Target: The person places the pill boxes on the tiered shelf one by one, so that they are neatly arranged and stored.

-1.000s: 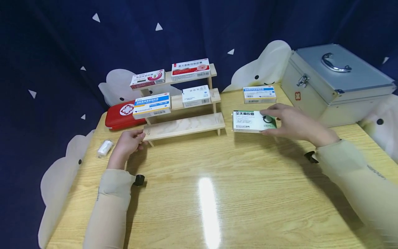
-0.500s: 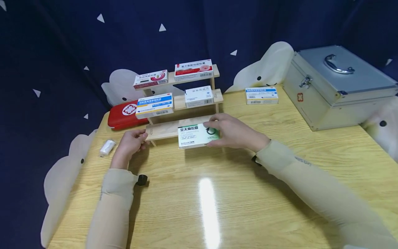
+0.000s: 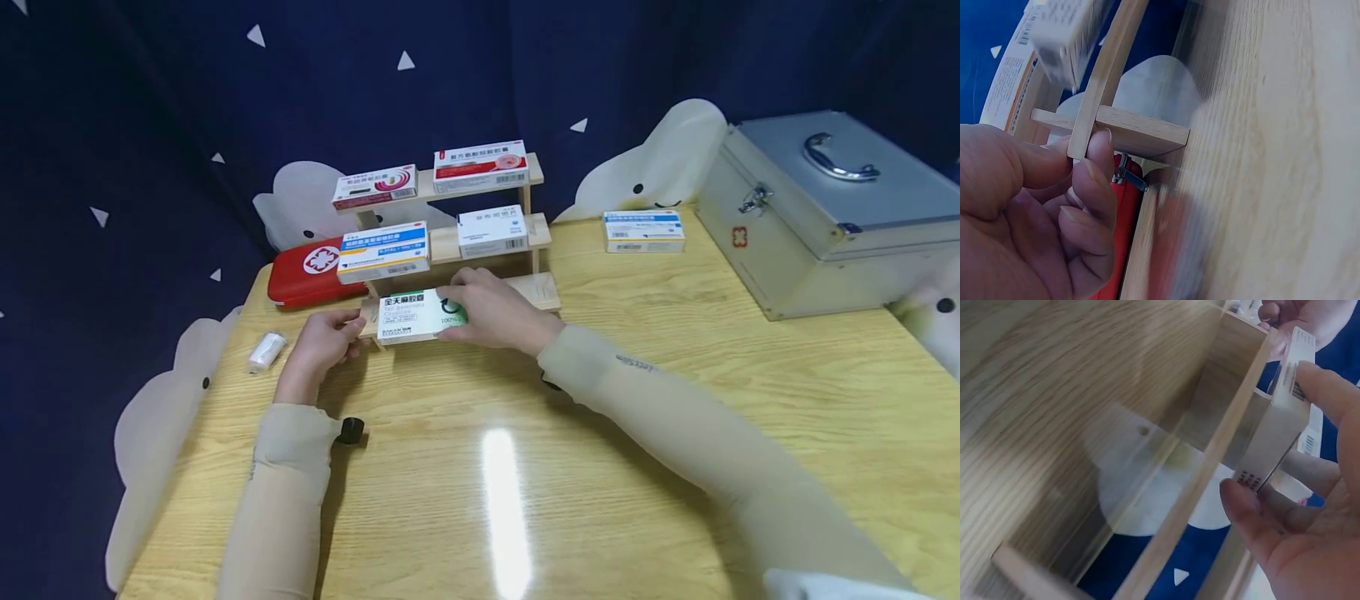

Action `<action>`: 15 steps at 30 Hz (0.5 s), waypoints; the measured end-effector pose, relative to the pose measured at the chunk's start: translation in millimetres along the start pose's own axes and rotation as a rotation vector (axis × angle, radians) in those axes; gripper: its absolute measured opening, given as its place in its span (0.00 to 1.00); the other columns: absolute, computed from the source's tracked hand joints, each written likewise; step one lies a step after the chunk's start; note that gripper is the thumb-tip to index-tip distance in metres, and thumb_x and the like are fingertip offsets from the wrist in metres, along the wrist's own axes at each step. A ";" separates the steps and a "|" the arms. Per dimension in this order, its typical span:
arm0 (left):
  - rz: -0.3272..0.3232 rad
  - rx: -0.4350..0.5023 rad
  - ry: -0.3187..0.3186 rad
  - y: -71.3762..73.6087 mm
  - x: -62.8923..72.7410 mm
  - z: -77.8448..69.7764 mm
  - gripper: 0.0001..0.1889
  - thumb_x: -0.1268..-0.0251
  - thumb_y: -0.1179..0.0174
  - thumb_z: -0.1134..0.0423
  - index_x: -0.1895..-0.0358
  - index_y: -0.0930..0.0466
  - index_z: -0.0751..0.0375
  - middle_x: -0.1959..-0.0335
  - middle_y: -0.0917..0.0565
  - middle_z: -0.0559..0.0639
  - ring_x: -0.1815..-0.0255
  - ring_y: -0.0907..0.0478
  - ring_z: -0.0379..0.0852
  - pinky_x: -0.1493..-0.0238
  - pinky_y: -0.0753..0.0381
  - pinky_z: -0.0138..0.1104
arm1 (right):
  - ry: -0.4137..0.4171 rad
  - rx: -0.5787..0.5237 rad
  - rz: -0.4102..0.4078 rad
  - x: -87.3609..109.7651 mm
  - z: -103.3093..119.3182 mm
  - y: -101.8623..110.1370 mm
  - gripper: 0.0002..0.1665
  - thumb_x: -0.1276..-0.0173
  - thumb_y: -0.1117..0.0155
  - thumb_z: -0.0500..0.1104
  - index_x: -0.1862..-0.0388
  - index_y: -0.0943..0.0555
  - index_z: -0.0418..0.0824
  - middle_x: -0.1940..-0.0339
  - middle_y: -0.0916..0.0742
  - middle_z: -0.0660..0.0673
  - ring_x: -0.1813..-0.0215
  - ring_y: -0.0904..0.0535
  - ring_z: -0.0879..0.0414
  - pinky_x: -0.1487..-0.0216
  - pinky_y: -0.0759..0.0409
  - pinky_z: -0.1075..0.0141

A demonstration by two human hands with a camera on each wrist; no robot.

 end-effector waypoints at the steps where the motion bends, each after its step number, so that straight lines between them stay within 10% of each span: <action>1: 0.002 -0.001 0.003 -0.2 0.2 -0.9 0.24 0.21 0.50 0.59 0.27 0.34 0.62 0.52 0.20 0.62 0.64 0.24 0.52 0.64 0.27 0.34 | -0.001 -0.002 0.001 -2.9 0.8 -1.3 0.42 0.38 0.30 0.62 0.33 0.24 0.39 0.38 0.22 0.38 0.44 0.27 0.48 0.44 0.28 0.60; 15: 0.020 0.026 0.022 1.2 0.1 -1.2 0.23 0.21 0.51 0.60 0.28 0.32 0.59 0.52 0.18 0.62 0.66 0.25 0.49 0.66 0.29 0.33 | -0.055 -0.011 0.033 -29.0 6.1 -13.3 0.42 0.37 0.31 0.63 0.32 0.25 0.41 0.37 0.23 0.38 0.44 0.28 0.49 0.45 0.28 0.60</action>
Point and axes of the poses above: each hand's wrist, its own x-axis away from the middle knuckle, its own y-axis out of the back of the hand, z = x × y, the point moved 1 cm from there along -x, towards the middle knuckle
